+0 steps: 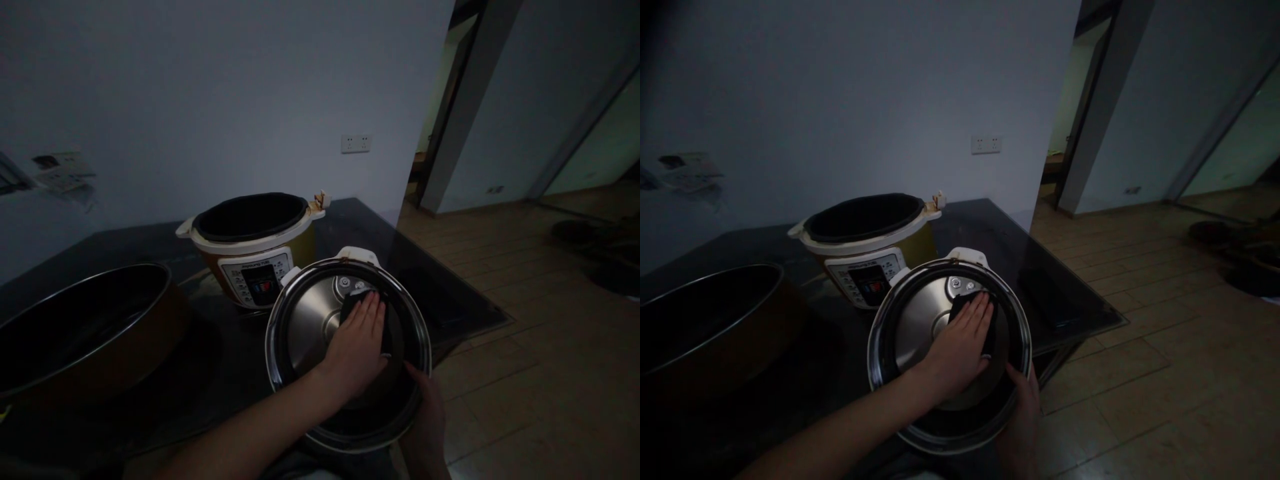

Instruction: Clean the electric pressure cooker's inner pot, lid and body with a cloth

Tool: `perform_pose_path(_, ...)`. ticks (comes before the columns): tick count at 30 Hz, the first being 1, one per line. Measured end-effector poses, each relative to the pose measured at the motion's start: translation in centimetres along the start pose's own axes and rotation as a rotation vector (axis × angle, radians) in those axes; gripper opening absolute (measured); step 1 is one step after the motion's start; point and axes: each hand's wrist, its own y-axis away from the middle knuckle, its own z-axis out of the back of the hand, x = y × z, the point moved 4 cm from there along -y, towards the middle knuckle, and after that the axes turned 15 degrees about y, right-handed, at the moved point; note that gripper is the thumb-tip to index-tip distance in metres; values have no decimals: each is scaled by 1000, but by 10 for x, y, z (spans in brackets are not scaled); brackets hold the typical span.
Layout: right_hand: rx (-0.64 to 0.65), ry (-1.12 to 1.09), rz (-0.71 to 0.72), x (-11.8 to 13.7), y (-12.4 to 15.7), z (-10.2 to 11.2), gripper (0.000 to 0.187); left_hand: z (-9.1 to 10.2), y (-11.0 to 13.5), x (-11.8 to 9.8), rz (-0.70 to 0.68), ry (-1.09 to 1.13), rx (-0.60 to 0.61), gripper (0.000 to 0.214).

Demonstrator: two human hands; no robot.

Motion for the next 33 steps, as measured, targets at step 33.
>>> perform_pose_path(33, -6, 44, 76, -15, 5, 2, 23, 15, 34, 42, 118, 62, -46, 85)
